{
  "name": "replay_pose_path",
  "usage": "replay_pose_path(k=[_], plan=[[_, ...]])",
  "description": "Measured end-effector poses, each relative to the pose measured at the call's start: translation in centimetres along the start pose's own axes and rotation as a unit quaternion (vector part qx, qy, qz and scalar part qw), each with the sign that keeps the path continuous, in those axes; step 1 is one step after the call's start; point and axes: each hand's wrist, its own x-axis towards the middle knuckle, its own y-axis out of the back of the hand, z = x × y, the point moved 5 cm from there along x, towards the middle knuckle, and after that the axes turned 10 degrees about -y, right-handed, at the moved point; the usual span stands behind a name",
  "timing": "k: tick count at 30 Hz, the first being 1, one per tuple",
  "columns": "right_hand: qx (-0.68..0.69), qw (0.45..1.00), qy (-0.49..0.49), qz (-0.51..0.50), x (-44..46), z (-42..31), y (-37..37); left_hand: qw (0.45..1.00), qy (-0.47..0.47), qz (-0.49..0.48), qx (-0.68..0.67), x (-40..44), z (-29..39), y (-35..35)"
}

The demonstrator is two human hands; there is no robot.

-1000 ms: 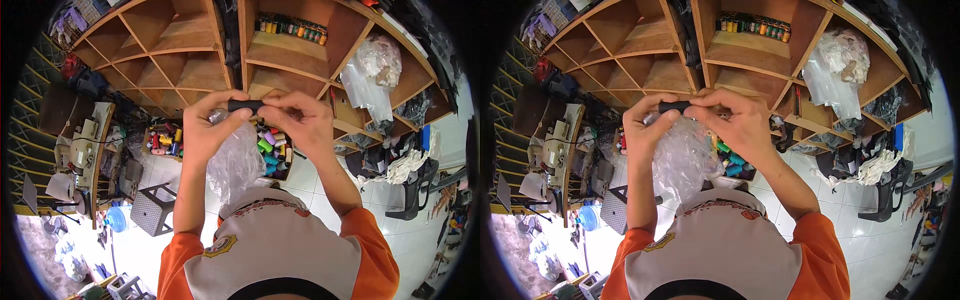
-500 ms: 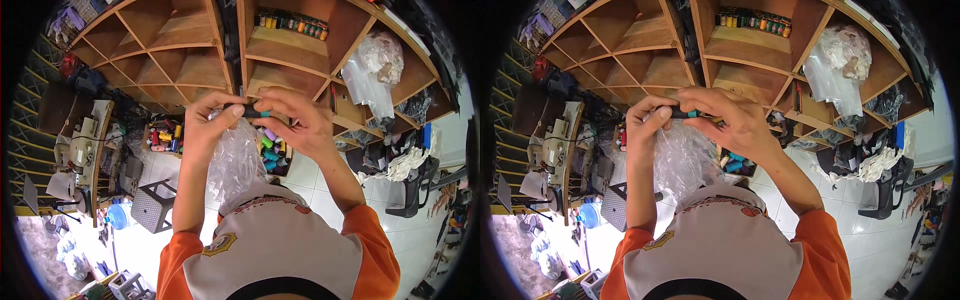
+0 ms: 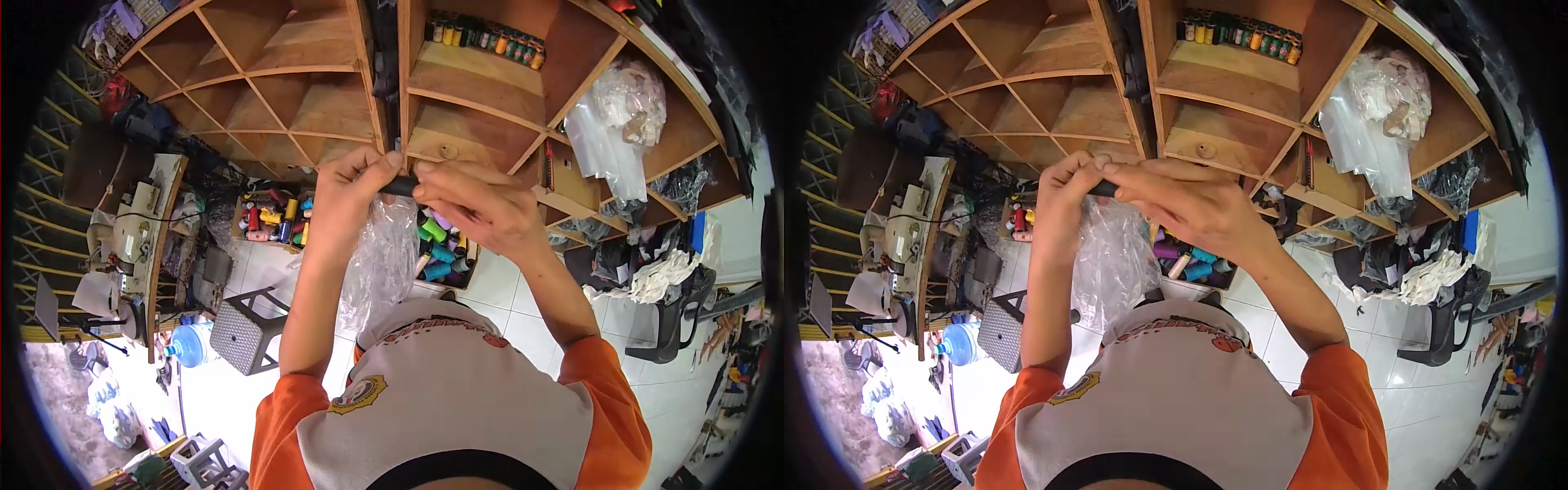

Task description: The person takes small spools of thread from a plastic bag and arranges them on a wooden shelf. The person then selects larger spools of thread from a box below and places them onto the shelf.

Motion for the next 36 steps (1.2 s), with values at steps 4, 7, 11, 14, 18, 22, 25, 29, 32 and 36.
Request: replay_pose_path(k=[4,7,11,14,18,22,25,29,32,36], plan=[[0.043,0.996,-0.068,0.032,0.1,1.2,0.3,0.999,-0.011,0.047,0.011,0.4,0.3,-0.1],[0.114,0.972,-0.201,0.042,-0.8,2.8,0.4,0.997,-0.005,0.053,0.051,1.0,-0.7,1.2],[0.195,0.923,-0.326,0.052,-1.4,7.1,0.8,0.995,0.004,0.031,0.097,1.3,-2.3,3.5],[0.183,0.903,-0.373,0.109,-0.6,10.7,2.5,0.994,0.023,0.01,0.107,1.3,-3.2,4.3],[0.023,0.909,-0.38,0.168,1.1,19.5,5.5,0.991,-0.043,-0.037,0.122,1.9,-4.7,5.2],[-0.162,0.906,-0.345,0.181,4.4,28.8,6.8,0.999,0.036,-0.023,-0.01,1.9,-6.3,6.2],[-0.18,0.913,-0.323,0.171,7.1,34.8,5.9,0.993,0.069,0.036,-0.084,2.0,-8.4,6.8],[-0.244,0.905,-0.318,0.142,9.0,44.6,4.1,0.993,0.05,0.109,0.003,2.9,-10.3,7.7],[-0.281,0.894,-0.317,0.147,10.0,47.5,2.9,0.988,0.094,0.114,0.046,2.9,-11.6,8.5],[-0.327,0.876,-0.33,0.133,10.8,49.1,1.7,0.978,0.074,0.15,0.121,3.3,-12.6,9.2]])
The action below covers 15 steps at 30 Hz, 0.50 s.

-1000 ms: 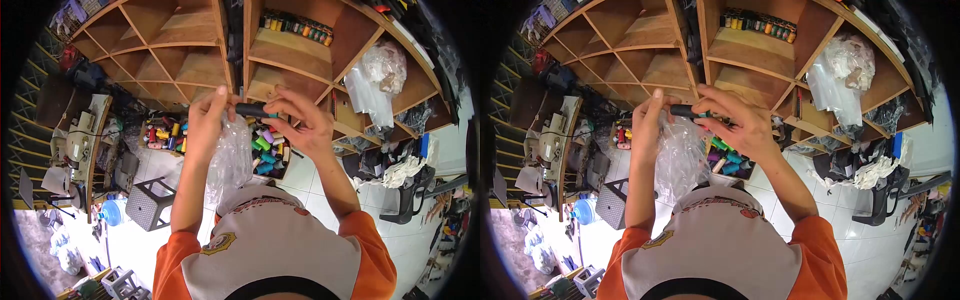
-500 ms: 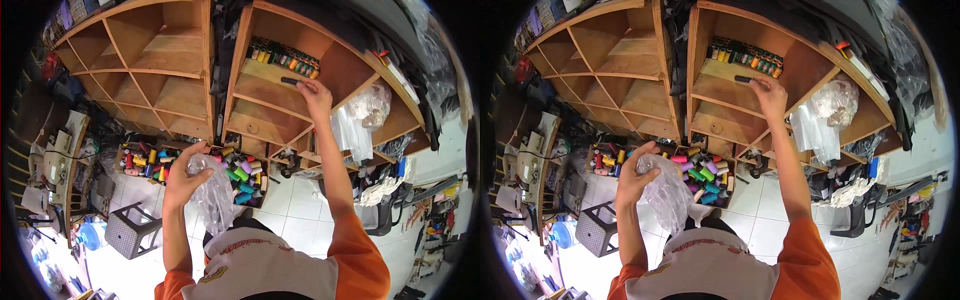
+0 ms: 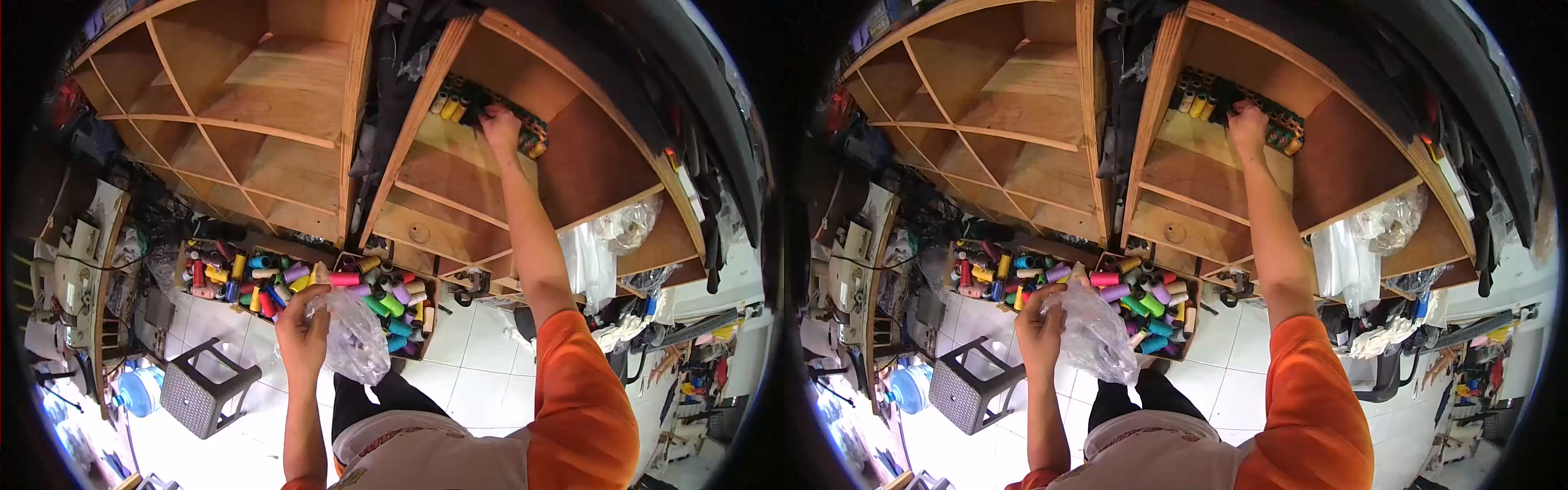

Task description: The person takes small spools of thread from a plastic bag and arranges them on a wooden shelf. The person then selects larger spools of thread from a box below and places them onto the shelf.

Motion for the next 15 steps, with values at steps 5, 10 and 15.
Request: replay_pose_path(k=[5,10,15], plan=[[-0.048,0.999,-0.007,0.009,0.1,-0.5,-0.8,0.998,-0.026,0.016,0.049,0.7,-1.5,0.5],[-0.002,0.999,-0.018,0.029,-0.3,0.0,-0.9,0.999,0.018,0.022,0.023,0.9,-1.9,0.4],[0.001,0.998,-0.015,0.061,-1.0,-0.3,0.1,0.999,0.024,0.017,0.027,0.7,-2.7,0.3]])
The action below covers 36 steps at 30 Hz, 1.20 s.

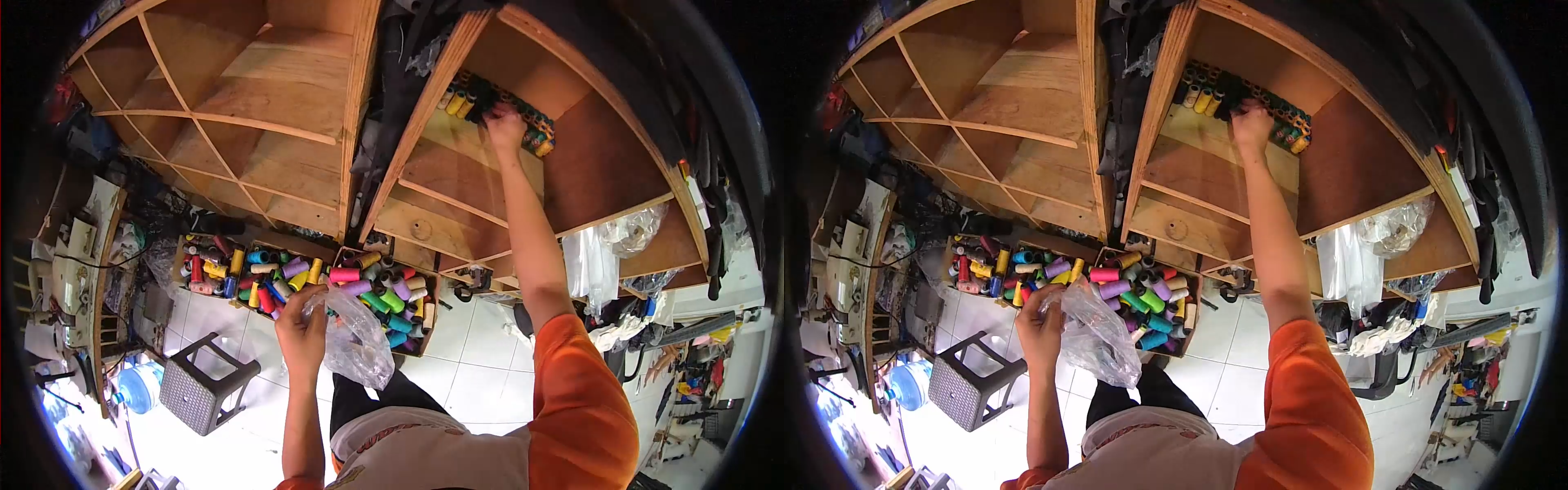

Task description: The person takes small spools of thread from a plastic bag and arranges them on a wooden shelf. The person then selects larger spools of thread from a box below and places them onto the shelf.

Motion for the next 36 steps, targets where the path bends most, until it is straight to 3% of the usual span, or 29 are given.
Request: replay_pose_path(k=[1,4,5,6,8,10,12,15,17,20,22,24,36], plan=[[-0.002,1.0,-0.013,0.006,-0.3,-0.1,0.4,1.0,0.003,0.009,0.004,0.0,0.3,0.0],[0.251,0.941,-0.212,-0.08,-3.3,-0.3,2.3,0.999,-0.013,0.036,0.031,0.2,1.4,-0.2],[0.391,0.863,-0.23,-0.221,-6.0,-2.9,3.7,0.997,-0.033,0.048,0.049,0.4,1.5,-0.3],[0.513,0.743,-0.244,-0.355,-9.5,-6.3,6.2,0.994,-0.047,0.061,0.072,0.5,1.6,-0.2],[0.57,0.53,-0.297,-0.554,-17.1,-10.5,10.5,0.987,-0.058,0.064,0.133,0.8,2.7,0.0],[0.395,0.515,-0.195,-0.735,-23.4,-15.1,14.6,0.984,-0.071,0.049,0.157,1.1,4.9,-0.3],[0.428,0.488,-0.182,-0.739,-29.7,-18.3,14.8,0.988,-0.064,0.017,0.143,1.1,7.0,-0.9],[0.152,0.716,0.115,-0.671,-34.9,-18.9,10.2,0.988,-0.114,-0.033,0.101,-0.1,9.6,-2.4],[0.059,0.784,0.179,-0.591,-37.8,-17.8,6.1,0.981,-0.161,-0.07,0.083,-0.9,11.3,-3.1],[0.005,0.805,0.19,-0.562,-40.3,-15.9,2.9,0.979,-0.146,-0.141,0.029,-2.8,13.8,-4.2],[-0.004,0.81,0.186,-0.556,-41.0,-15.3,2.1,0.964,-0.196,-0.16,0.082,-4.7,15.3,-5.1],[-0.002,0.81,0.183,-0.557,-41.5,-14.7,2.1,0.967,-0.206,-0.148,0.001,-6.7,15.5,-6.4],[0.021,0.81,0.175,-0.559,-43.7,-12.6,3.4,0.958,-0.236,-0.157,-0.034,-9.9,14.9,-7.2]])
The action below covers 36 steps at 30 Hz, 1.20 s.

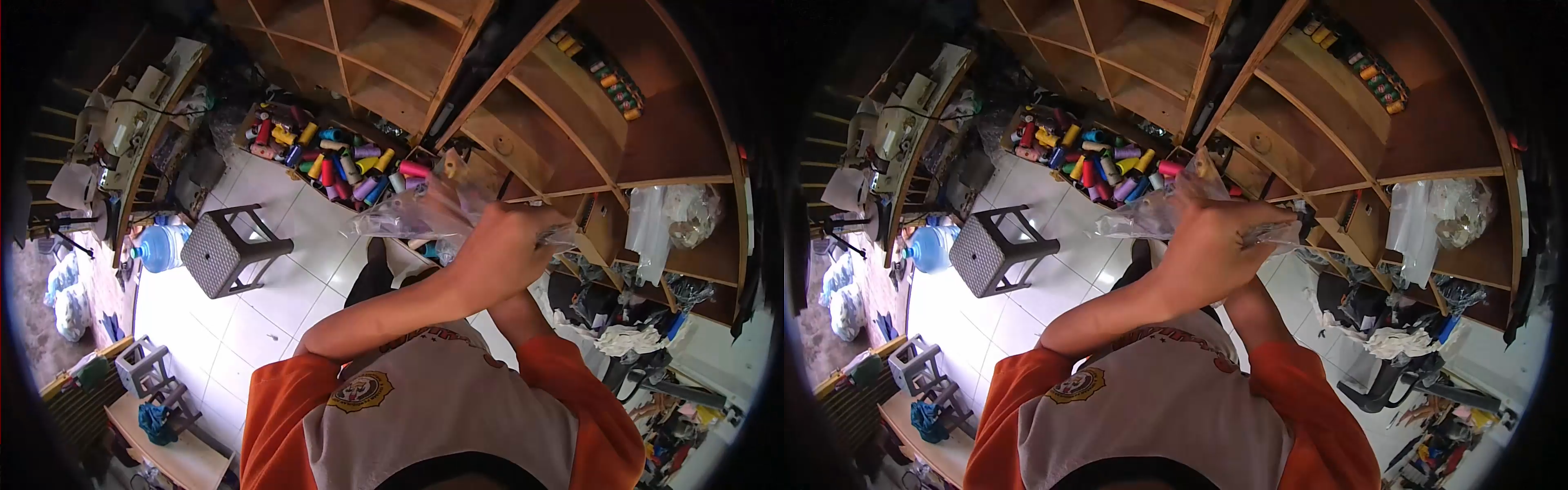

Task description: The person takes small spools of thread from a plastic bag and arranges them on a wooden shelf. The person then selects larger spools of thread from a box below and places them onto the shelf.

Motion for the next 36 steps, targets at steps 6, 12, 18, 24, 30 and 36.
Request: replay_pose_path(k=[6,12,18,24,30,36], plan=[[0.013,1.0,0.011,0.011,-1.0,0.2,0.1,0.999,0.042,-0.003,0.019,0.5,-0.6,0.8],[0.037,0.996,0.053,0.061,-3.3,0.5,2.8,0.997,0.014,0.054,0.06,1.5,-1.5,2.6],[0.154,0.981,0.049,0.111,-9.3,-2.5,12.8,0.997,0.028,0.047,0.045,3.0,-5.1,4.8],[0.55,0.821,-0.15,-0.013,-12.0,0.7,22.8,0.987,0.146,0.046,-0.052,3.1,-8.0,4.0],[0.453,0.83,-0.167,0.28,-3.3,11.9,32.5,0.984,0.171,0.049,-0.012,2.5,-9.7,4.0],[0.255,0.838,-0.139,0.462,6.3,21.5,35.8,0.978,0.194,0.077,0.017,1.5,-11.7,5.2]])
